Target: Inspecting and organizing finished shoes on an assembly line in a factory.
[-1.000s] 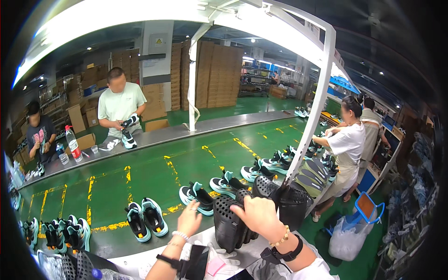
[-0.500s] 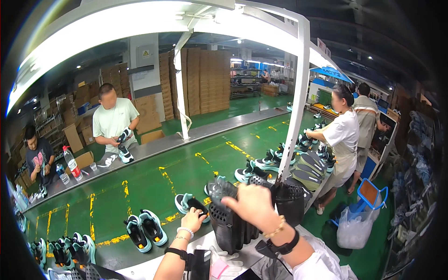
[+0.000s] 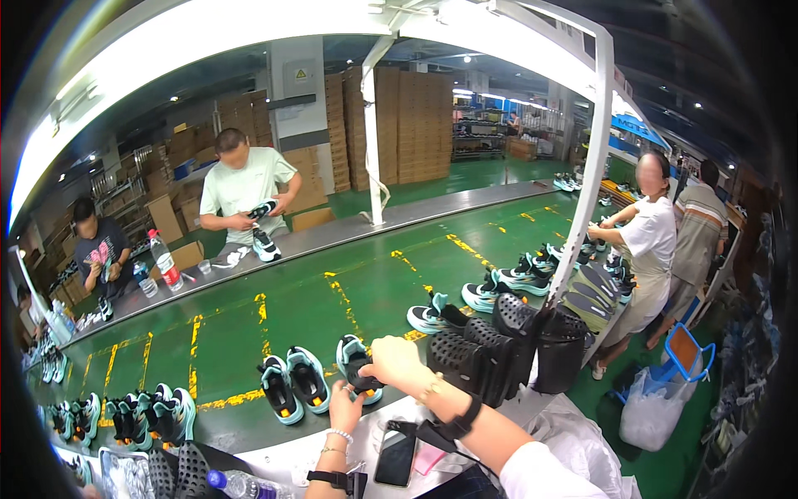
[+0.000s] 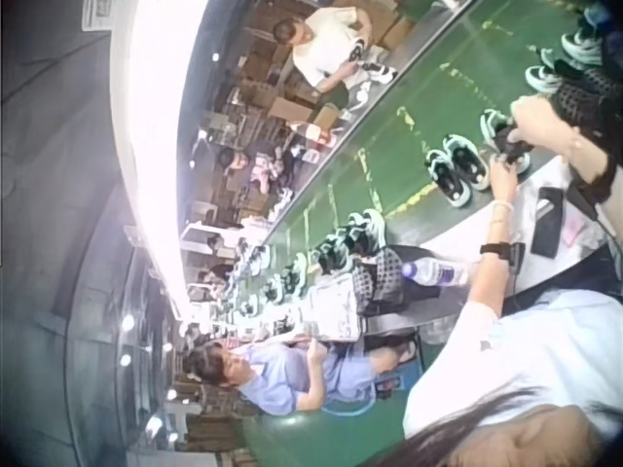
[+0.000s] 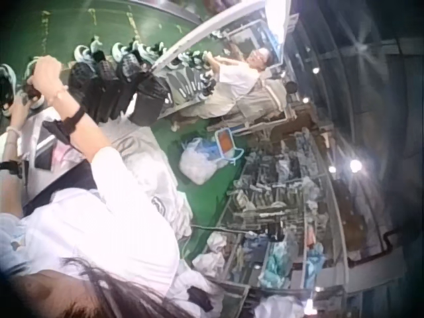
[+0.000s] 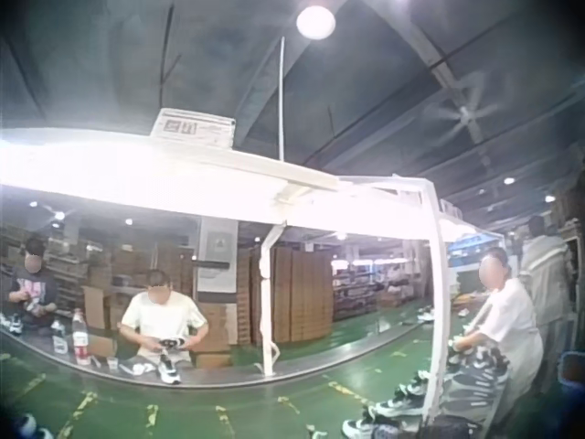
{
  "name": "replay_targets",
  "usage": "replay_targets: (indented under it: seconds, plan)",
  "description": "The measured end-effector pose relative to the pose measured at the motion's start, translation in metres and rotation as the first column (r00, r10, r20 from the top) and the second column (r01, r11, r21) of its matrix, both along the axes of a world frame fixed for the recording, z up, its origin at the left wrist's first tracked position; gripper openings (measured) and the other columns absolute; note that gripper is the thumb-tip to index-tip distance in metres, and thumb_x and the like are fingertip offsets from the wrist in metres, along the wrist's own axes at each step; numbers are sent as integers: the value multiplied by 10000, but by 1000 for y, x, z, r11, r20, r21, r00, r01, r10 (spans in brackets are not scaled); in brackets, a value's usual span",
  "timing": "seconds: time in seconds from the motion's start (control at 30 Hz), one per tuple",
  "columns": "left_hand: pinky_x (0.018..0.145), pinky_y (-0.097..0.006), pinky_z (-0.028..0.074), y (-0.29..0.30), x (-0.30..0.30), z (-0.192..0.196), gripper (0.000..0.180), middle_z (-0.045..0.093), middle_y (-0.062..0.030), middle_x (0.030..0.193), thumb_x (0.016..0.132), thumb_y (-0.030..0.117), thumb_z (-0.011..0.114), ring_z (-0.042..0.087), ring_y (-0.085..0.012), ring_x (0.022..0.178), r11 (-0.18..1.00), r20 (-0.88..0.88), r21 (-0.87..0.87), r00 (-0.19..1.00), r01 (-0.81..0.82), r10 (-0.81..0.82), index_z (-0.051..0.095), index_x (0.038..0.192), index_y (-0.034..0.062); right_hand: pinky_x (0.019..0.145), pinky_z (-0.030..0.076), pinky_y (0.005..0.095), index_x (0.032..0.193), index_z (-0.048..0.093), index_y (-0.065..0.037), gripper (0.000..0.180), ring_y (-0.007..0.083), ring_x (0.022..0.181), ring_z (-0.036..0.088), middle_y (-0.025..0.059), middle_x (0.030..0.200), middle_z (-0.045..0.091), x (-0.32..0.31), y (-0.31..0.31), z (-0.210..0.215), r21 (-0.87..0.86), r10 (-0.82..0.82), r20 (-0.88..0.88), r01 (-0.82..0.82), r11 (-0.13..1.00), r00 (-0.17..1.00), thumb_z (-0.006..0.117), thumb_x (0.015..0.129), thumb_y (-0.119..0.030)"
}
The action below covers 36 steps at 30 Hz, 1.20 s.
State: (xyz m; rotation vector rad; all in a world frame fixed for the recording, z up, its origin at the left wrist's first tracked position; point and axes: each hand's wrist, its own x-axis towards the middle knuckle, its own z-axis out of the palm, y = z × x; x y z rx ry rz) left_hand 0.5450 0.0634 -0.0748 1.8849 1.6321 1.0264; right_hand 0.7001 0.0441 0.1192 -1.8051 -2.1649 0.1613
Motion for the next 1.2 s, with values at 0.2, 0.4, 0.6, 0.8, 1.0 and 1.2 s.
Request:
replay_targets:
  seconds: [0.2, 0.4, 0.6, 0.8, 1.0, 1.2]
  plan:
    - [886, -391, 445, 4, 8, -6, 322, 576, -192, 1145, 743, 179, 689, 559, -351, 1035, 994, 58, 109, 998, 9, -15, 647, 1043, 71, 662, 541, 353, 756, 692, -57, 284, 269, 761, 674, 129, 784, 672, -38, 69, -95, 61, -215, -44, 218, 974, 976, 725, 677, -328]
    - [853, -397, 448, -9, -25, -25, 279, 626, -216, 1004, 712, -3, 604, 588, -379, 952, 993, 188, 119, 982, -19, -4, 600, 988, -49, 595, 541, 360, 751, 700, -106, 169, 224, 702, 680, 93, 765, 685, -105, 88, -175, 0, -241, -135, 244, 970, 961, 544, 794, -156]
    - [837, -349, 446, -23, 14, 2, 253, 623, -184, 993, 774, 17, 590, 584, -285, 923, 981, 76, 135, 985, 142, -153, 596, 1019, -46, 590, 442, 302, 737, 529, -61, 118, 242, 684, 585, 90, 665, 562, -105, 146, -229, 72, -599, 118, 595, 801, 792, 624, 775, -121]
    - [845, -400, 450, 2, -15, -7, 264, 628, -208, 993, 730, 38, 616, 591, -378, 939, 1000, 220, -23, 975, -17, 22, 606, 979, -51, 581, 537, 383, 718, 695, -76, 212, 271, 690, 675, 130, 729, 671, -84, 111, -199, 3, -98, -127, 100, 995, 987, 546, 800, -202]
    - [999, -414, 358, -10, 20, 42, 292, 560, -162, 1193, 761, 62, 603, 482, -344, 1140, 939, 5, 345, 1000, 1, -3, 608, 1050, 19, 588, 482, 370, 1021, 616, -99, 302, 292, 661, 622, 124, 723, 630, 22, -59, -41, 322, 296, -561, -126, 938, 773, 609, 830, -332]
    - [919, -352, 447, 37, 79, 99, 323, 544, -127, 1263, 832, 88, 543, 557, -284, 1100, 899, -85, 122, 906, 422, -414, 582, 1149, 39, 669, 486, 330, 986, 625, -20, 188, 255, 721, 614, 108, 797, 635, 140, -99, -9, 523, -45, -697, 551, 650, 715, 616, 824, -115]
